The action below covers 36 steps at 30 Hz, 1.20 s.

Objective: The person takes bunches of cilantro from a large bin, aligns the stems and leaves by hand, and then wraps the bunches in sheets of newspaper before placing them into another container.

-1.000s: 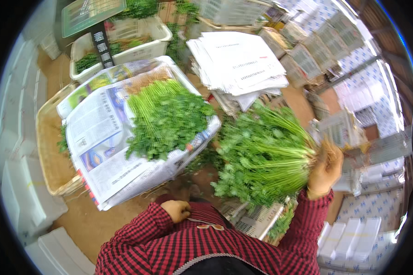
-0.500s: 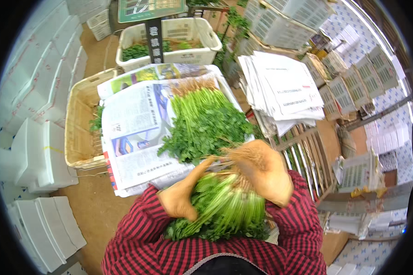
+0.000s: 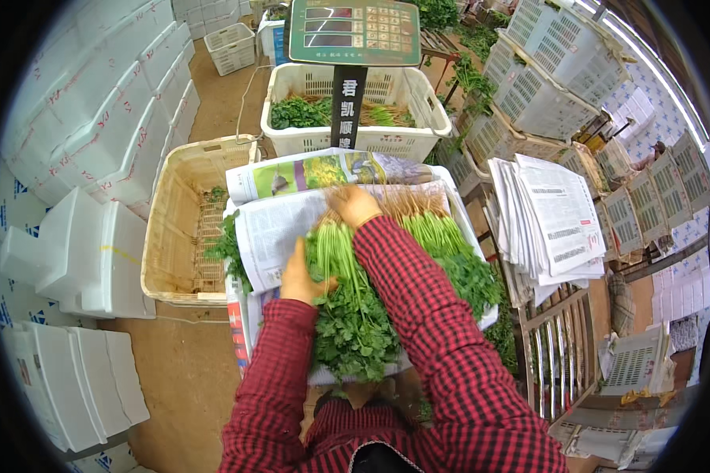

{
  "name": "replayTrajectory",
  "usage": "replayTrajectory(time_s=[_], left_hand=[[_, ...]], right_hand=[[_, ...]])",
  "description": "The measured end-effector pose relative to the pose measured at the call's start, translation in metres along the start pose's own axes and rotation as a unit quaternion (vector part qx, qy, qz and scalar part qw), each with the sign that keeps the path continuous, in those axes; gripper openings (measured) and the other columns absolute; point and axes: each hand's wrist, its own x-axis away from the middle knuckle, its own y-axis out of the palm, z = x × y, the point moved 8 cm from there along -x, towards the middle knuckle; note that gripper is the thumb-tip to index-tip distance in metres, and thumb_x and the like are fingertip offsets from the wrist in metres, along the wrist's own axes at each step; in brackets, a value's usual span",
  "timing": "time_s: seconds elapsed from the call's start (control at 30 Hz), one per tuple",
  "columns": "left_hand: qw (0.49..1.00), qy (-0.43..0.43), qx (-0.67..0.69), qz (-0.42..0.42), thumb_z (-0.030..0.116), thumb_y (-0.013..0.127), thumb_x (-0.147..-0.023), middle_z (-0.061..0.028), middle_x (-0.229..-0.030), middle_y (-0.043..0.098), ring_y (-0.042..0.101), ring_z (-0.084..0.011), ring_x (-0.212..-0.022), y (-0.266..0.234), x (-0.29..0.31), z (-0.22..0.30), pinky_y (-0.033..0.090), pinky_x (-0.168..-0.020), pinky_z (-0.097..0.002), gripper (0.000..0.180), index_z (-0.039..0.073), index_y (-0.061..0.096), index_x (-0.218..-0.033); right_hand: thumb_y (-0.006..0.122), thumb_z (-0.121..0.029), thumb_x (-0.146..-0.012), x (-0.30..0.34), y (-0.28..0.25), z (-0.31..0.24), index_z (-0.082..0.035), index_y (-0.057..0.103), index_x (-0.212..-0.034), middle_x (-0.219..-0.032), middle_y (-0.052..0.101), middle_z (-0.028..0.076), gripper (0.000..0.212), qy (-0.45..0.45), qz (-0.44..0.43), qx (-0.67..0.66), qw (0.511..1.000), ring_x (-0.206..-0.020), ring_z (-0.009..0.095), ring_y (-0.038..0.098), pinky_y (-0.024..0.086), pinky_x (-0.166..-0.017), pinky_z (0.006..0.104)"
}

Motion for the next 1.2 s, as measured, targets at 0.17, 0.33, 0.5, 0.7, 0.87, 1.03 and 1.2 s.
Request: replayTrajectory(time_s=[0.17, 0.33, 0.5, 0.7, 0.87, 1.03, 1.2], left_hand=[[0.975, -0.076, -0.198, 0.059, 0.009, 0.091, -0.07, -0.0157, -0.14, 0.057, 0.063, -0.0401, -0.11, 0.01, 0.005, -0.006, 0.055, -0.09, -0.0471, 0.115, 0.016, 0.023, -0.163], [0.977, -0.112, -0.176, 0.039, 0.017, 0.093, -0.068, -0.0129, -0.144, 0.056, 0.061, -0.039, -0.117, 0.016, -0.001, -0.022, 0.053, -0.094, -0.047, 0.117, 0.017, 0.023, -0.162], [0.995, -0.072, -0.028, 0.066, 0.016, 0.087, -0.078, -0.0279, -0.146, 0.048, 0.049, -0.044, -0.133, 0.014, 0.018, 0.035, 0.042, -0.111, -0.0497, 0.105, 0.006, 0.024, -0.162], [0.987, -0.117, 0.069, 0.087, 0.015, 0.08, -0.088, -0.0316, -0.154, 0.038, 0.039, -0.0449, -0.143, 0.037, 0.029, -0.001, 0.033, -0.119, -0.0467, 0.096, 0.002, 0.021, -0.162], [0.994, 0.009, -0.066, -0.092, 0.026, 0.081, -0.086, -0.0332, -0.144, 0.052, 0.053, -0.0437, -0.133, -0.014, 0.024, 0.016, 0.041, -0.114, -0.0443, 0.09, -0.007, 0.033, -0.155], [0.948, 0.294, -0.123, 0.001, 0.034, 0.067, -0.097, -0.0249, -0.142, 0.058, 0.056, -0.0443, -0.129, -0.033, 0.007, 0.139, 0.046, -0.107, -0.0482, 0.064, 0.001, 0.049, -0.148], [0.901, 0.352, -0.245, -0.062, 0.028, 0.057, -0.1, -0.0132, -0.156, 0.05, 0.041, -0.0409, -0.145, 0.086, -0.038, 0.048, 0.032, -0.119, -0.0517, 0.055, 0.014, 0.049, -0.152]], right_hand=[[0.063, -0.034, -0.102, 0.017, -0.016, 0.026, -0.002, 0.059, -0.138, -0.126, 0.069, 0.023, 0.048, 0.025, 0.069, -0.134, 0.988, -0.118, 0.033, 0.066, 0.05, -0.1, 0.0373], [0.066, -0.039, -0.1, 0.14, -0.089, -0.04, 0.003, 0.055, -0.14, -0.137, 0.061, 0.026, 0.06, -0.168, 0.148, -0.029, 0.974, -0.128, 0.041, 0.059, 0.047, -0.109, 0.0481], [0.067, -0.045, -0.096, 0.21, -0.021, -0.018, -0.007, 0.043, -0.153, -0.155, 0.046, 0.019, 0.072, -0.087, 0.076, 0.256, 0.96, -0.143, 0.04, 0.042, 0.025, -0.123, 0.0563], [0.077, -0.035, -0.087, 0.178, 0.014, 0.008, -0.005, 0.042, -0.151, -0.155, 0.046, 0.017, 0.079, -0.053, 0.034, 0.351, 0.934, -0.142, 0.036, 0.045, 0.025, -0.123, 0.0534], [0.078, -0.035, -0.086, 0.179, 0.015, 0.018, -0.004, 0.041, -0.152, -0.155, 0.045, 0.017, 0.081, -0.05, 0.027, 0.317, 0.947, -0.141, 0.033, 0.046, 0.029, -0.121, 0.0537], [0.078, -0.03, -0.082, 0.179, 0.014, 0.024, -0.004, 0.047, -0.146, -0.152, 0.049, 0.016, 0.075, -0.041, 0.11, 0.322, 0.939, -0.14, 0.032, 0.047, 0.028, -0.122, 0.0533], [0.068, -0.021, -0.086, 0.181, -0.008, 0.017, -0.007, 0.052, -0.145, -0.15, 0.053, 0.017, 0.063, -0.06, 0.079, 0.127, 0.987, -0.143, 0.033, 0.044, 0.026, -0.123, 0.0532]])
